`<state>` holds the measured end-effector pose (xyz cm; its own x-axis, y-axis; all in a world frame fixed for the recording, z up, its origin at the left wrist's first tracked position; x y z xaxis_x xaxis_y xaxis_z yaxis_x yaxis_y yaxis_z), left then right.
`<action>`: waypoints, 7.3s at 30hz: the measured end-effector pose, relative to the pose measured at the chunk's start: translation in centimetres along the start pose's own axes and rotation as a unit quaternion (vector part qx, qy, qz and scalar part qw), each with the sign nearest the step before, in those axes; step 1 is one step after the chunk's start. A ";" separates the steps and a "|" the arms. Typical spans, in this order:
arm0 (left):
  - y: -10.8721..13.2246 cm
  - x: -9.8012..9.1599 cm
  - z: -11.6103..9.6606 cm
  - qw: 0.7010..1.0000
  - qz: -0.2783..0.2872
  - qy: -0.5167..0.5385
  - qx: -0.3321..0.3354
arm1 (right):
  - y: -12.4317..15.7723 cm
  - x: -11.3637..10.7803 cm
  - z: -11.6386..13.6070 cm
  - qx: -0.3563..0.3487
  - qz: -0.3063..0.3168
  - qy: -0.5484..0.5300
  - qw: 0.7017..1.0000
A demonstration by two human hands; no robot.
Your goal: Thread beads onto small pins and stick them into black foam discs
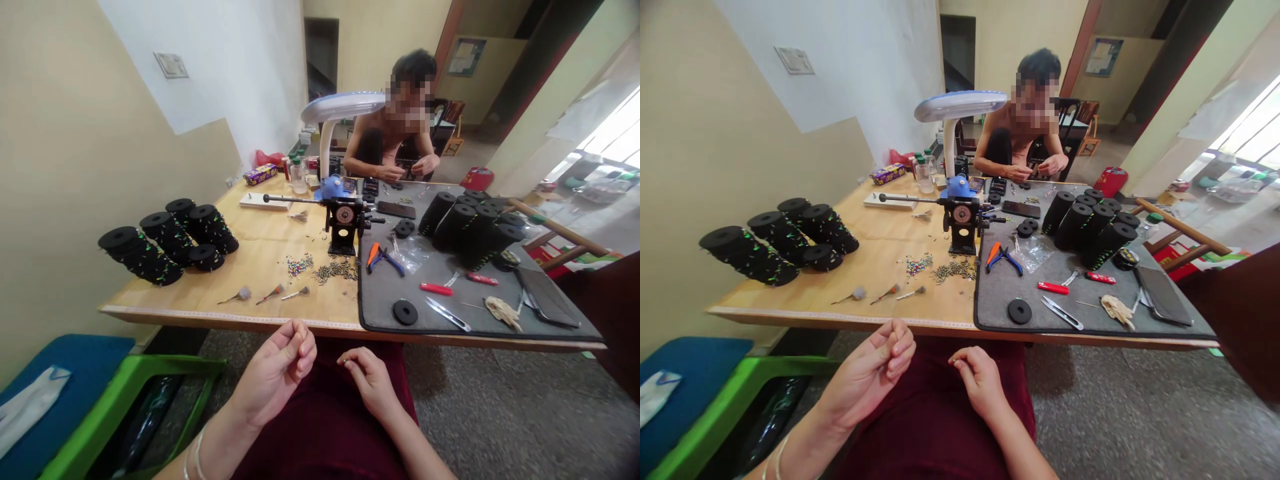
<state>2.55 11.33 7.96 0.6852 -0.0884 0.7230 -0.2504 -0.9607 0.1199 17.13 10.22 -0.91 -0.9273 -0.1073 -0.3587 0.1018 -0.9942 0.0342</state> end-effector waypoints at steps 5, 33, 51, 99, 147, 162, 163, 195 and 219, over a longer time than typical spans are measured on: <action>-0.5 0.6 1.2 0.987 0.033 -0.156 -0.004 | 0.3 0.1 -0.6 0.034 0.023 -0.058 0.997; -8.3 -3.8 -4.9 0.564 -0.022 -0.790 0.242 | -0.2 2.1 -0.7 0.189 -0.022 -0.287 0.939; -8.9 -5.5 -2.2 0.552 0.005 -0.823 0.137 | 0.3 2.9 -1.7 0.210 -0.019 -0.315 0.925; 0.9 -7.7 10.4 0.975 -0.053 -0.174 -0.127 | 0.4 4.8 -2.2 0.246 0.038 -0.251 0.935; 0.5 -8.4 9.2 0.927 -0.006 -0.368 -0.066 | 1.1 6.0 -3.5 0.266 0.100 -0.236 0.929; 0.1 -8.2 8.9 0.918 -0.010 -0.395 -0.040 | 0.9 5.5 -3.4 0.252 0.063 -0.299 0.918; 0.1 -8.3 8.7 0.916 -0.012 -0.399 -0.034 | 0.9 5.6 -3.3 0.252 0.067 -0.300 0.918; 0.4 -10.7 7.6 0.952 -0.074 -0.290 -0.059 | 1.2 4.6 -2.4 0.241 0.052 -0.283 0.927; -0.4 -6.8 5.9 0.859 0.026 -0.512 -0.012 | 0.8 3.5 1.2 0.083 0.084 -0.066 0.991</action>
<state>2.01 10.74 -1.04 0.9120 -0.3269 -0.2480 -0.3035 -0.9442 0.1282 13.53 9.03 -1.05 -0.9427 -0.2596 -0.2096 0.2076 -0.9482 0.2406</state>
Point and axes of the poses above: each hand's wrist, its own y-axis away from the middle knuckle, its own x-axis out of the palm, z = x × y, the point moved 10 cm from there along -y, towards the middle knuckle, and after that the axes turned 8 degrees about x, right-handed, at the moved point
